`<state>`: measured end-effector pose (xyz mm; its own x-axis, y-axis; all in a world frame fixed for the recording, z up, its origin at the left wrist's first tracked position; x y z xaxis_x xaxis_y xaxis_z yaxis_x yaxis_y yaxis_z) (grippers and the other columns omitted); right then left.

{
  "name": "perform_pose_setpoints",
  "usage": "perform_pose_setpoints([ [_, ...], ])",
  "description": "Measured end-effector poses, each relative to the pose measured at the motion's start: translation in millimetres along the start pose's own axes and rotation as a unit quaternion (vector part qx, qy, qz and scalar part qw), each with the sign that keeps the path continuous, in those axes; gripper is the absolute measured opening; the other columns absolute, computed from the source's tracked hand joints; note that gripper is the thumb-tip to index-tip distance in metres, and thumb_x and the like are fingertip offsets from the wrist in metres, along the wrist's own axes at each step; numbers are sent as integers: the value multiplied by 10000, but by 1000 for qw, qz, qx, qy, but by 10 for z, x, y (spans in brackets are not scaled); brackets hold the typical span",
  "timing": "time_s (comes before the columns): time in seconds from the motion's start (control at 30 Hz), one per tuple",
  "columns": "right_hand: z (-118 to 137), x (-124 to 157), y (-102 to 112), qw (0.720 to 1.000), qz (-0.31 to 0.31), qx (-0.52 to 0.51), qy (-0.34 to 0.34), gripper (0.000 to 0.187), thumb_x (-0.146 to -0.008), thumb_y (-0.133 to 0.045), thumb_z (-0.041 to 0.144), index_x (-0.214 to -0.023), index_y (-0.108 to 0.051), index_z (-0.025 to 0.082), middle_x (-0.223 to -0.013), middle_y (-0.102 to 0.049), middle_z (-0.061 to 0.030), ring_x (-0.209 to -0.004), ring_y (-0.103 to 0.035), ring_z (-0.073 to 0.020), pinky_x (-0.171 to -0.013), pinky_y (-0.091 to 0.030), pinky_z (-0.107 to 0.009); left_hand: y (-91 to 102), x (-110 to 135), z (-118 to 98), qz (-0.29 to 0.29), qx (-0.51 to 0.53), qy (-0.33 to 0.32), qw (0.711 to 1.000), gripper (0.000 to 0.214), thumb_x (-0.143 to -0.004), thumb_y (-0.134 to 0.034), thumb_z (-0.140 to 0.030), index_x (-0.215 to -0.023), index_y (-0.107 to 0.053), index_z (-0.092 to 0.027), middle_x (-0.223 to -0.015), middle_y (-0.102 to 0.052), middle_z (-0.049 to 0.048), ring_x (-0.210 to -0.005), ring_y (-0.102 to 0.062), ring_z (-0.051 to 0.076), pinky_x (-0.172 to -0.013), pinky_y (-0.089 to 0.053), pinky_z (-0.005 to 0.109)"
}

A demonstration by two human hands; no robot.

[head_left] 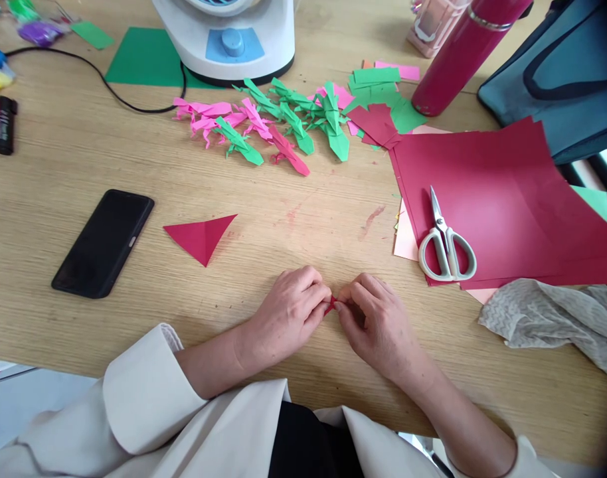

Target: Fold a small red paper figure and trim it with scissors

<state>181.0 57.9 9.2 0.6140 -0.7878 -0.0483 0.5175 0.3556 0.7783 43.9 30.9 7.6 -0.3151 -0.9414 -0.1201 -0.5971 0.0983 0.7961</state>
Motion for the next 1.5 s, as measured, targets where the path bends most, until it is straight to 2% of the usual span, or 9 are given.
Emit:
perform_pose_setpoints([
  [0.3,4,-2,-11,1000,-7,12,5,132,-897,-524,135,-784,-511,202,-800,-523,-43,-737,-479,-195,-682,-400,-353,-16,-19,-37,-10,-53,12,998,115,-901,-495,-143,-806,-553,-174,-862,-565,39,-816,-528,171,-756,-411,329],
  [0.5,-66,62,68,998,3,-64,13,101,-925,-514,116,-904,-552,208,-881,-562,-45,-807,-536,-186,-720,-449,-342,-38,-23,-38,14,-101,10,995,132,-924,-477,-183,-817,-554,-174,-886,-568,52,-835,-524,194,-767,-385,364],
  [0.63,-100,148,123,995,19,-78,62,171,-941,-494,100,-1023,-584,219,-963,-571,-61,-856,-557,-183,-750,-482,-345,-51,-21,-45,20,-121,0,993,165,-951,-448,-214,-835,-556,-172,-887,-558,58,-837,-519,201,-778,-382,374],
  [0.8,-46,219,124,988,46,-9,146,321,-941,-501,88,-1209,-577,248,-1021,-605,-80,-889,-572,-211,-774,-490,-392,-70,-28,-42,42,-140,8,989,204,-974,-407,-234,-852,-559,-171,-901,-553,68,-843,-514,211,-799,-383,392],
  [0.93,-24,225,119,984,53,15,168,413,-944,-502,85,-1323,-525,249,-1051,-628,-91,-888,-583,-223,-766,-494,-403,-67,-30,-39,47,-137,6,989,198,-974,-415,-237,-861,-561,-169,-911,-556,70,-849,-514,214,-795,-377,393],
  [1.17,-44,221,107,983,42,18,177,390,-937,-513,72,-1304,-554,199,-1023,-637,-97,-873,-570,-219,-759,-492,-396,-51,-18,-22,34,-108,1,994,204,-979,-429,-252,-857,-569,-166,-902,-555,58,-854,-521,207,-790,-370,380],
  [1.5,-28,239,102,979,47,25,194,389,-921,-534,62,-1302,-564,139,-1045,-641,-117,-864,-558,-216,-767,-491,-391,-62,-46,-34,40,-130,15,991,190,-958,-447,-244,-832,-569,-169,-899,-561,62,-843,-529,209,-786,-372,384],
])
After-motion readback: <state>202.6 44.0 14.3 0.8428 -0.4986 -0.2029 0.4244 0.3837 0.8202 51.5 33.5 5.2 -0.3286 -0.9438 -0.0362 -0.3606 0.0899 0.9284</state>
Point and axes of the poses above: each hand's wrist, its own x-axis away from the middle knuckle, its own y-axis out of the back of the hand, z = x × y, the point moved 5 cm from there along -x, towards the middle knuckle
